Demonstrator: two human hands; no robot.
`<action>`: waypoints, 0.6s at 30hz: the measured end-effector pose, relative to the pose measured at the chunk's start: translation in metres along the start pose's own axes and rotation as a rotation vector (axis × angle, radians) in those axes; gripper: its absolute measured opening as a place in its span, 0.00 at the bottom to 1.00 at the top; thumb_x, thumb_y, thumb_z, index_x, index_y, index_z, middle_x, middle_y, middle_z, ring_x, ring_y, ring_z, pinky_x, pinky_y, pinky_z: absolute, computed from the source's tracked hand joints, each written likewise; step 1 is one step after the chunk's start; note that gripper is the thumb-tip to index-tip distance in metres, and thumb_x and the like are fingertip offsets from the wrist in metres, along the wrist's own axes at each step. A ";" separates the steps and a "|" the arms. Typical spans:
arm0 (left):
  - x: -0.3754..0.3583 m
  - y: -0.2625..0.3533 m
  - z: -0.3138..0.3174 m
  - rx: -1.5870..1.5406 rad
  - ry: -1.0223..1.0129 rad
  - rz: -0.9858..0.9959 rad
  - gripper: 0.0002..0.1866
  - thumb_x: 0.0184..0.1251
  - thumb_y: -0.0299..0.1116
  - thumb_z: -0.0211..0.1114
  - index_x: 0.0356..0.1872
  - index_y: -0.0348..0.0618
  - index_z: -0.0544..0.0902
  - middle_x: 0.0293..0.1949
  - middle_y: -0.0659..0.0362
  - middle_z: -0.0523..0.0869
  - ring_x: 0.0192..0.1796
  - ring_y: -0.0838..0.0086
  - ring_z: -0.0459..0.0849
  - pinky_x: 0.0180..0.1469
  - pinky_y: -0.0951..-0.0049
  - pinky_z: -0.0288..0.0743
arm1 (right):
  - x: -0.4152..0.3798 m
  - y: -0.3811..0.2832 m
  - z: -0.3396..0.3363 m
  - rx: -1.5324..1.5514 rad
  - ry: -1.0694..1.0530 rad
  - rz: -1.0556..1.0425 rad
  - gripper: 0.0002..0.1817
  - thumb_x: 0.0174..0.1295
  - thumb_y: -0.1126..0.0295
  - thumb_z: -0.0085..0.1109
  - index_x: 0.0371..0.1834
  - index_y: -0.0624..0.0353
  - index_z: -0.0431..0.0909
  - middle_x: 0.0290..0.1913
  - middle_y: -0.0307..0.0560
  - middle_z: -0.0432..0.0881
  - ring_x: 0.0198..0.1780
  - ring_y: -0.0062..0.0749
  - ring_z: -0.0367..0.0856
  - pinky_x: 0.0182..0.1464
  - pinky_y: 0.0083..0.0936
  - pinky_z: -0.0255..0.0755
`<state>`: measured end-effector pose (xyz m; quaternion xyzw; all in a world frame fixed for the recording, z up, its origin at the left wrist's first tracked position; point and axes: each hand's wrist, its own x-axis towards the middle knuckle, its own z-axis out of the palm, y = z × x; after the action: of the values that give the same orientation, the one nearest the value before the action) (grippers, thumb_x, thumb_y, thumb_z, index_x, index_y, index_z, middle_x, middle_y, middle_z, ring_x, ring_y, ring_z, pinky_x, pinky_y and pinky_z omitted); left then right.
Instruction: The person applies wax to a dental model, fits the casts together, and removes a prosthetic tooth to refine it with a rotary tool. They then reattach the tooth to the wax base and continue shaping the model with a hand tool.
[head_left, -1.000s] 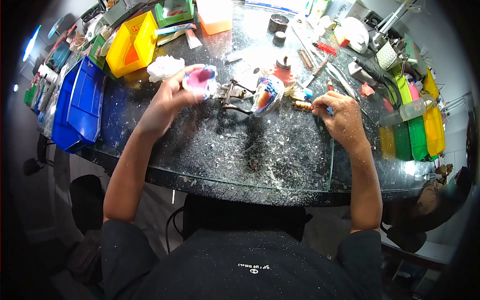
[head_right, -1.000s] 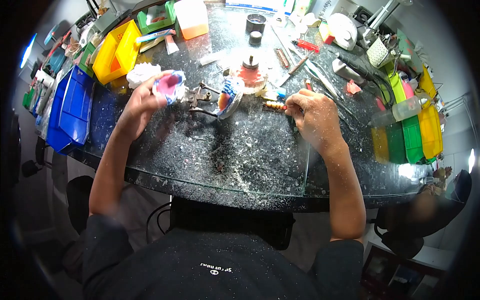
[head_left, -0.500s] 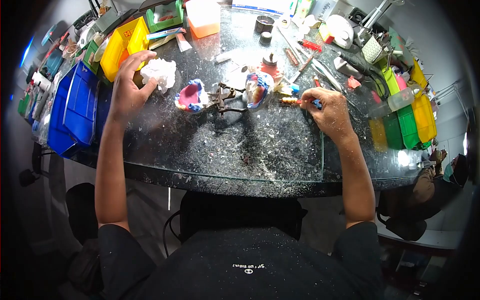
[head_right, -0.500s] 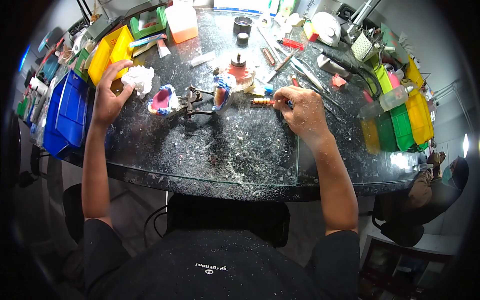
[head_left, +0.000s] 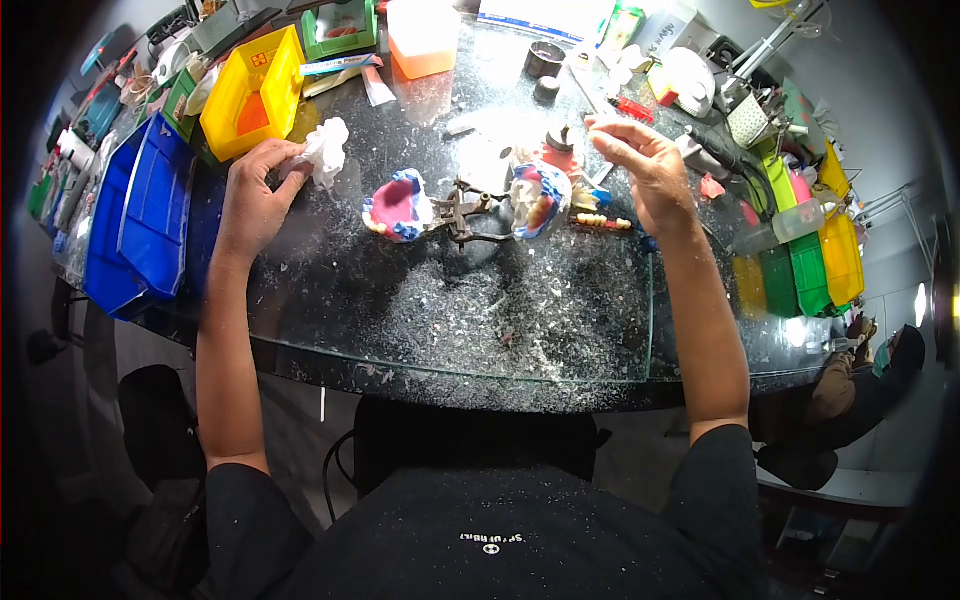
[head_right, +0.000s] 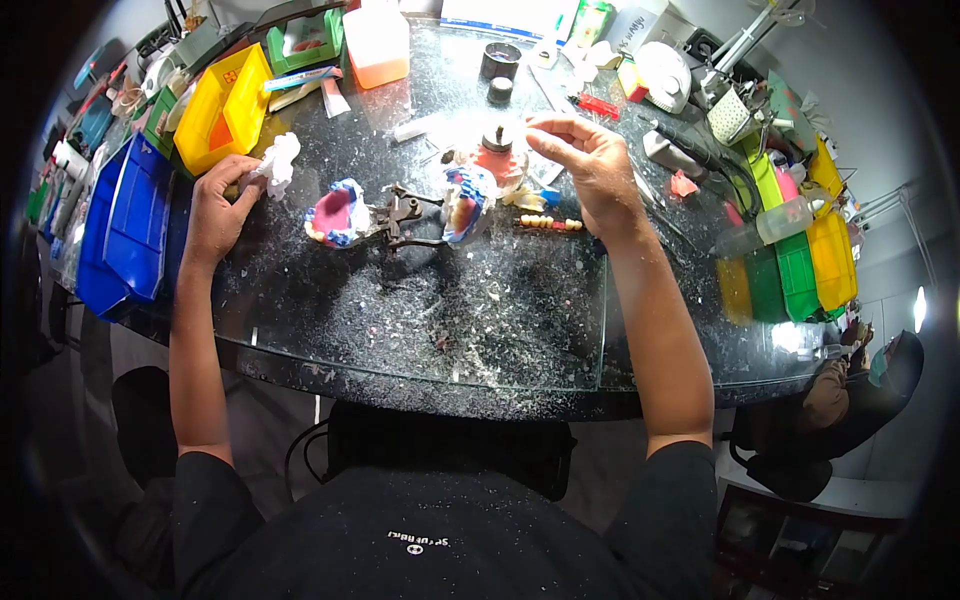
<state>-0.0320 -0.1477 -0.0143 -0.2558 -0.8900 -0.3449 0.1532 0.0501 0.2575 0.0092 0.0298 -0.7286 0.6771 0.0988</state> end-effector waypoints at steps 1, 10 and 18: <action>0.000 0.000 0.000 -0.004 0.004 -0.006 0.11 0.57 0.21 0.66 0.42 0.32 0.83 0.40 0.54 0.85 0.42 0.71 0.83 0.50 0.75 0.74 | 0.004 0.003 0.003 0.033 0.001 0.017 0.13 0.56 0.70 0.68 0.43 0.64 0.82 0.44 0.45 0.84 0.47 0.23 0.79 0.57 0.23 0.67; 0.000 0.002 -0.002 -0.036 0.024 0.009 0.09 0.62 0.23 0.65 0.43 0.32 0.82 0.40 0.56 0.85 0.42 0.75 0.82 0.48 0.77 0.74 | 0.011 0.011 0.007 0.135 0.019 0.075 0.13 0.57 0.69 0.67 0.44 0.61 0.83 0.47 0.44 0.84 0.49 0.21 0.76 0.54 0.22 0.62; -0.004 0.012 -0.001 -0.276 0.089 -0.040 0.13 0.64 0.29 0.66 0.46 0.32 0.82 0.39 0.58 0.86 0.41 0.81 0.81 0.47 0.79 0.75 | 0.013 0.013 0.012 0.152 0.037 0.077 0.14 0.58 0.68 0.66 0.45 0.62 0.83 0.47 0.43 0.84 0.49 0.22 0.77 0.55 0.23 0.62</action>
<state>-0.0218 -0.1420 -0.0089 -0.2411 -0.8315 -0.4779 0.1490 0.0342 0.2475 -0.0015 -0.0033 -0.6737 0.7342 0.0838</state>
